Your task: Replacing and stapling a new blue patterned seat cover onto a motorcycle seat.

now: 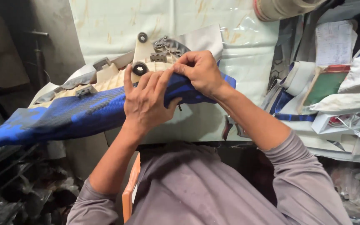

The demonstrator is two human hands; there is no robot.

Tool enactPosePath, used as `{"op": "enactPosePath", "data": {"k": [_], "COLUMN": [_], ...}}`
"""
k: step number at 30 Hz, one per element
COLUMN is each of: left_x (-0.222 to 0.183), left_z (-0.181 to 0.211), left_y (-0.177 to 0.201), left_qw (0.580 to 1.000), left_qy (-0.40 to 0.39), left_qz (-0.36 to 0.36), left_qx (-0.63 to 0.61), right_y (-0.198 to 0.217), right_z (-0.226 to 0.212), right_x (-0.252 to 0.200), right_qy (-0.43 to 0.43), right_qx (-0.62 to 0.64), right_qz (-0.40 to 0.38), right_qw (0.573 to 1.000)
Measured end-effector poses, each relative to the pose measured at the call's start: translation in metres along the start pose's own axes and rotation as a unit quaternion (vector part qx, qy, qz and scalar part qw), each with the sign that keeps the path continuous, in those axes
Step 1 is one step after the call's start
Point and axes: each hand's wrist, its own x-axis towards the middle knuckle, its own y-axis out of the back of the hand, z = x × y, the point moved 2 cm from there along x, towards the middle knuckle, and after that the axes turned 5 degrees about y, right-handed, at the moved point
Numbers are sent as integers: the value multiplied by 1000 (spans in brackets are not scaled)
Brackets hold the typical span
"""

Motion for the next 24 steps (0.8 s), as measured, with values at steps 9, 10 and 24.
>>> {"op": "enactPosePath", "data": {"k": [9,10,24], "left_x": [-36,-44,-186], "left_z": [5,7,35], "left_y": [-12,-16,-74], "left_qw": [999,999,981], "left_qy": [-38,-36,-100], "left_qz": [12,11,148], "left_qx": [-14,-15,75], "right_y": [18,16,53], "right_z": [43,45,228], "right_x": [5,-6,-241], "right_qy": [-67,-69,22], "right_qx": [87,87,-516], "right_qz": [-193,-193,339], "right_qw": [975,975,786]}}
